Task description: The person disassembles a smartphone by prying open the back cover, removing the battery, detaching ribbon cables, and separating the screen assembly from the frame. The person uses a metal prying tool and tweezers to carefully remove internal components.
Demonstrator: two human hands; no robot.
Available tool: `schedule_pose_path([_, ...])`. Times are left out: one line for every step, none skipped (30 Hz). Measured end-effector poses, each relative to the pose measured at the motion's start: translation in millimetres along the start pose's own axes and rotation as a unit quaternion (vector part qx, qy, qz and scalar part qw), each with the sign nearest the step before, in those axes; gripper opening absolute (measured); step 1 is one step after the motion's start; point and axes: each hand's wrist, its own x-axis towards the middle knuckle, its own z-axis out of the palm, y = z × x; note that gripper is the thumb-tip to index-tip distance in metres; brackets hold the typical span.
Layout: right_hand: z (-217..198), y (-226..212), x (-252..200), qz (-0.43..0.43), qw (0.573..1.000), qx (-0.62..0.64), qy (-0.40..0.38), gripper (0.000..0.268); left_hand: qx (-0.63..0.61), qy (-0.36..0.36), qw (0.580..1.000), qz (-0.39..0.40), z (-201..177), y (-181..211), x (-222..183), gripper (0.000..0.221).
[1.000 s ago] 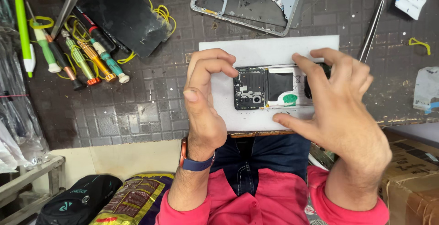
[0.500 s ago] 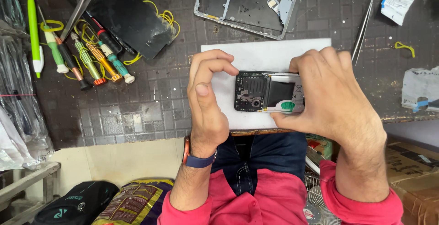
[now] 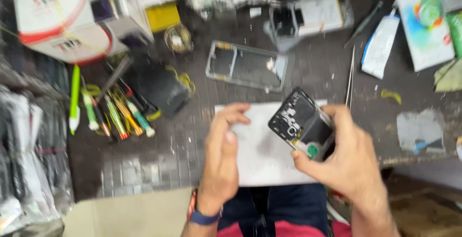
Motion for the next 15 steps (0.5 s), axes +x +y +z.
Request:
schedule_pose_path([3.1, -0.7, 0.6, 0.03, 0.999, 0.022, 0.006, 0.072, 0.005, -0.012, 1.0, 0.0, 0.0, 5.3, 2.1, 0.046])
schedule_pose_path([5.0, 0.2, -2.5, 0.065, 0.997, 0.042, 0.004, 0.07, 0.009, -0.023, 1.0, -0.009, 1.6, 9.7, 0.3, 0.044])
schedule_pose_path([7.4, 2.4, -4.1, 0.103, 0.994, 0.044, 0.004, 0.068, 0.011, -0.028, 1.0, -0.008, 4.9, 11.3, 0.5, 0.041])
schedule_pose_path([10.0, 3.7, -5.9, 0.143, 0.989, 0.046, 0.002, 0.067, 0.013, -0.032, 0.999, -0.011, 8.6, 13.2, 0.4, 0.038])
schedule_pose_path([12.1, 5.0, -6.8, 0.182, 0.982, 0.048, -0.001, 0.066, 0.015, -0.037, 0.999, -0.013, 11.6, 14.2, 1.2, 0.035])
schedule_pose_path([12.9, 6.1, -8.3, 0.168, 0.983, 0.075, 0.006, 0.063, 0.034, -0.04, 0.998, -0.019, 14.6, 14.9, 1.3, 0.033])
schedule_pose_path([13.8, 6.5, -9.9, 0.153, 0.983, 0.102, 0.013, 0.061, 0.054, -0.044, 0.997, -0.024, 17.6, 15.1, 1.4, 0.032])
schedule_pose_path([13.9, 6.3, -12.3, 0.14, 0.982, 0.127, 0.021, 0.059, 0.072, -0.049, 0.996, -0.03, 20.5, 14.7, 1.9, 0.03])
schedule_pose_path([13.8, 5.5, -15.1, 0.114, 0.984, 0.137, 0.024, 0.058, 0.096, -0.042, 0.994, -0.038, 23.4, 13.4, 3.5, 0.03])
schedule_pose_path([14.1, 4.2, -17.2, 0.087, 0.985, 0.148, 0.03, 0.058, 0.121, -0.035, 0.991, -0.043, 25.9, 11.2, 6.9, 0.029])
schedule_pose_path([14.5, 3.0, -18.3, 0.06, 0.985, 0.158, 0.036, 0.058, 0.145, -0.029, 0.988, -0.047, 27.9, 8.8, 9.9, 0.028])
schedule_pose_path([15.1, 1.7, -19.0, 0.072, 0.985, 0.152, 0.029, 0.059, 0.156, -0.022, 0.986, -0.047, 29.1, 6.5, 11.4, 0.027])
schedule_pose_path([16.4, 0.5, -19.1, 0.085, 0.986, 0.145, 0.022, 0.06, 0.168, -0.016, 0.985, -0.046, 29.9, 3.9, 12.5, 0.025])
schedule_pose_path([18.1, -0.8, -19.3, 0.099, 0.985, 0.139, 0.013, 0.061, 0.179, -0.009, 0.983, -0.048, 30.4, 1.3, 12.4, 0.024])
schedule_pose_path([20.3, -1.5, -18.6, 0.114, 0.983, 0.143, 0.006, 0.061, 0.194, -0.004, 0.98, -0.038, 31.1, -2.7, 13.2, 0.022])
